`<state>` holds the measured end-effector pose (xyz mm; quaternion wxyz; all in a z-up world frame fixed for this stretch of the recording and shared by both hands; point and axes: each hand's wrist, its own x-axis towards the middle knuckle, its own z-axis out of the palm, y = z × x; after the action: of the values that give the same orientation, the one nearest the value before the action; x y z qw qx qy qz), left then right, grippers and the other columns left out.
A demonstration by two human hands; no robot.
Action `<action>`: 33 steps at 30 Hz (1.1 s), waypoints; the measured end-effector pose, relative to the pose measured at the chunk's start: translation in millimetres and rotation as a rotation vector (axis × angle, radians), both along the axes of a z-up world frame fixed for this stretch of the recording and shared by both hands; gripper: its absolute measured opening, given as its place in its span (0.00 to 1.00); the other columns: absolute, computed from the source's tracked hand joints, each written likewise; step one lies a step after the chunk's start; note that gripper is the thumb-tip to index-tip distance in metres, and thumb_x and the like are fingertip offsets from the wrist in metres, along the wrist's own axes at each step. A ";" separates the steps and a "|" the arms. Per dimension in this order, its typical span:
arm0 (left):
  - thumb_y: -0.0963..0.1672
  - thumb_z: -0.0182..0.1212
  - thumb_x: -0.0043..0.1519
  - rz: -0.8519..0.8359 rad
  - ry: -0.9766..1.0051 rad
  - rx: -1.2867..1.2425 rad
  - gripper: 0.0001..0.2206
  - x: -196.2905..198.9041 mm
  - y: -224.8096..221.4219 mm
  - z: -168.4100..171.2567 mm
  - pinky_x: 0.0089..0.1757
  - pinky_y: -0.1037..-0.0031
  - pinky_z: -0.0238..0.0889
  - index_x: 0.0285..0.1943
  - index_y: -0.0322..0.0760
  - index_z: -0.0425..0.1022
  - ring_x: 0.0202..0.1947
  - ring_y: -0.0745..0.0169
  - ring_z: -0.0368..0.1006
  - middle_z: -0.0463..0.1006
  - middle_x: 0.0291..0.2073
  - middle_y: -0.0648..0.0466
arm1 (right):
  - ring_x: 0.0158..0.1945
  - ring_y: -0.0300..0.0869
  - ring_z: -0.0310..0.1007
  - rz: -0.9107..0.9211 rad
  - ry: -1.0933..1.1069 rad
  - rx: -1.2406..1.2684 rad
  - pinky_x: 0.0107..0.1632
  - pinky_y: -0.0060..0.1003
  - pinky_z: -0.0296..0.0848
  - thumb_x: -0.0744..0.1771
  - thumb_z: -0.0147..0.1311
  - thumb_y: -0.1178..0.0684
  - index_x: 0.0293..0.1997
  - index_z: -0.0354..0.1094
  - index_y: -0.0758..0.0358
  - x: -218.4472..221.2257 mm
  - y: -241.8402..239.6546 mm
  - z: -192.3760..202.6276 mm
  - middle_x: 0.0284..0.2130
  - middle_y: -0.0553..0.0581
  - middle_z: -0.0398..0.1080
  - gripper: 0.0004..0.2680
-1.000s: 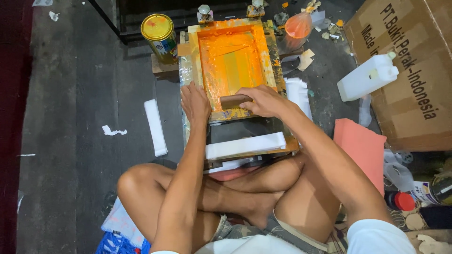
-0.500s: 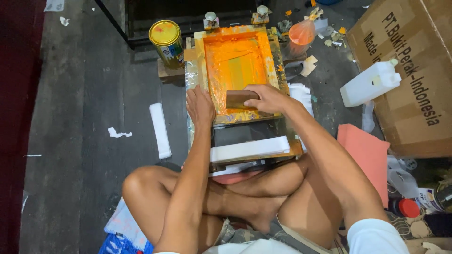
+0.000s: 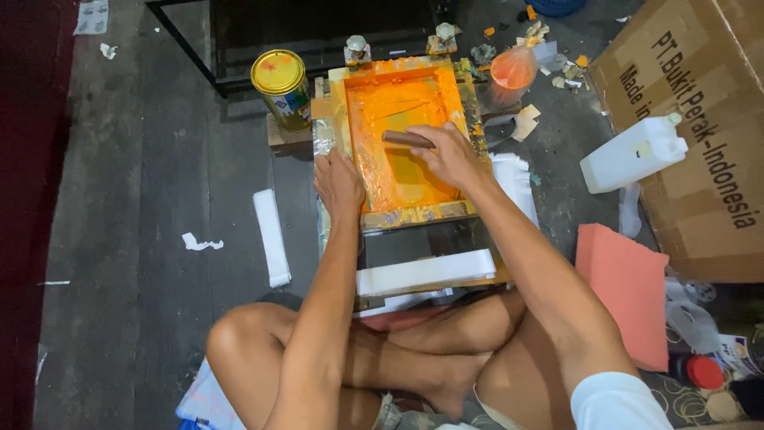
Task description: Preparing a screen for printing by taping the edges and spreading ink with a squeegee.
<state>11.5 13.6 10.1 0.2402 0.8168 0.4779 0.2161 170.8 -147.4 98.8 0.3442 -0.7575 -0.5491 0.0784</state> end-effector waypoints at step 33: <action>0.48 0.42 0.72 -0.020 -0.044 0.110 0.17 -22.7 -16.1 -16.4 0.49 0.53 0.60 0.63 0.37 0.70 0.53 0.43 0.67 0.69 0.49 0.47 | 0.45 0.62 0.76 0.016 0.253 -0.353 0.47 0.52 0.71 0.67 0.57 0.54 0.49 0.75 0.54 -54.0 -51.0 59.5 0.32 0.64 0.75 0.07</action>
<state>-11.2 -2.5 -6.3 0.2072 0.8286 0.4519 0.2574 116.8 -198.4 158.4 0.2719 -0.7857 -0.4854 0.2704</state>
